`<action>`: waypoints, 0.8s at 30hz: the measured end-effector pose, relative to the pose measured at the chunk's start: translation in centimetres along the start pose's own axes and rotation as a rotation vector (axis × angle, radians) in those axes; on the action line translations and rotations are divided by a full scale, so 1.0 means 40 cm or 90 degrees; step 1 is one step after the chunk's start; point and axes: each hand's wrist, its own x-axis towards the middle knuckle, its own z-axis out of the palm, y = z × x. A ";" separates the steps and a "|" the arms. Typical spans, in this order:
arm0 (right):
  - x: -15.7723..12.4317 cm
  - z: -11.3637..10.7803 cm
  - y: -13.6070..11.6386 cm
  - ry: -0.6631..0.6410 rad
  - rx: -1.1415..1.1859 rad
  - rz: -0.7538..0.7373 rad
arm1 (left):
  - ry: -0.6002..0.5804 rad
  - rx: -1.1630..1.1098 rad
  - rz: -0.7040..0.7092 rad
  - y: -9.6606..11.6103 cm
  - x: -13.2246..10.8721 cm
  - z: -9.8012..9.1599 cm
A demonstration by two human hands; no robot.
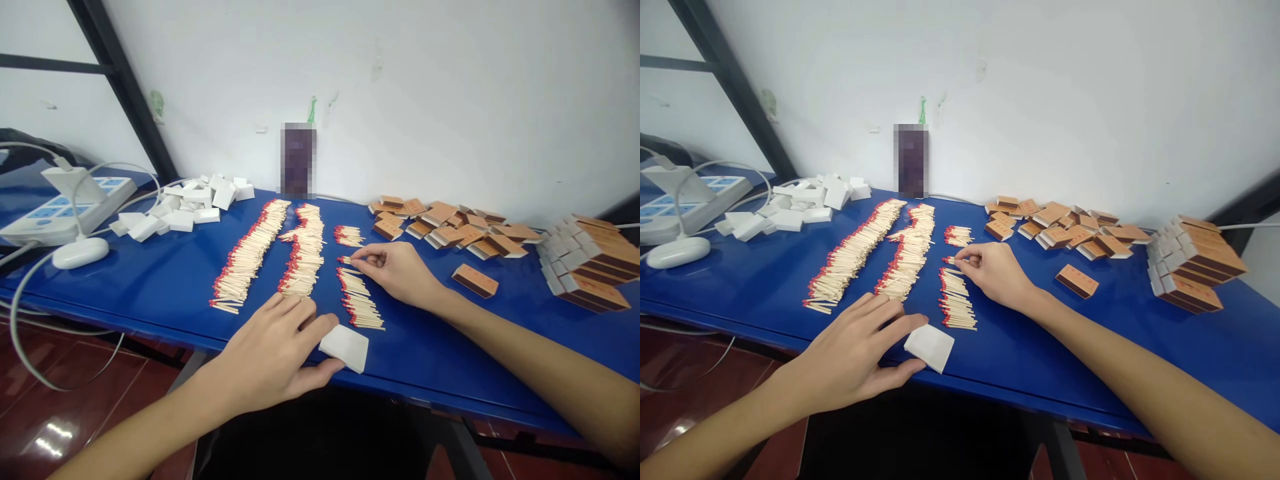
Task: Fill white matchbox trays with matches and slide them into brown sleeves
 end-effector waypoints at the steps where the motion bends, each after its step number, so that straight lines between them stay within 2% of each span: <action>1: 0.000 -0.001 0.000 -0.004 -0.001 0.002 | 0.000 0.000 0.000 0.000 0.000 0.000; 10: 0.003 -0.001 -0.005 -0.003 -0.011 -0.001 | -0.001 0.005 -0.002 0.000 0.002 -0.001; 15: 0.010 -0.001 -0.007 -0.030 -0.007 0.016 | -0.006 0.003 -0.004 0.000 0.000 0.000; 24: 0.001 -0.001 -0.013 -0.020 0.003 -0.008 | -0.009 0.002 0.002 -0.001 0.000 -0.002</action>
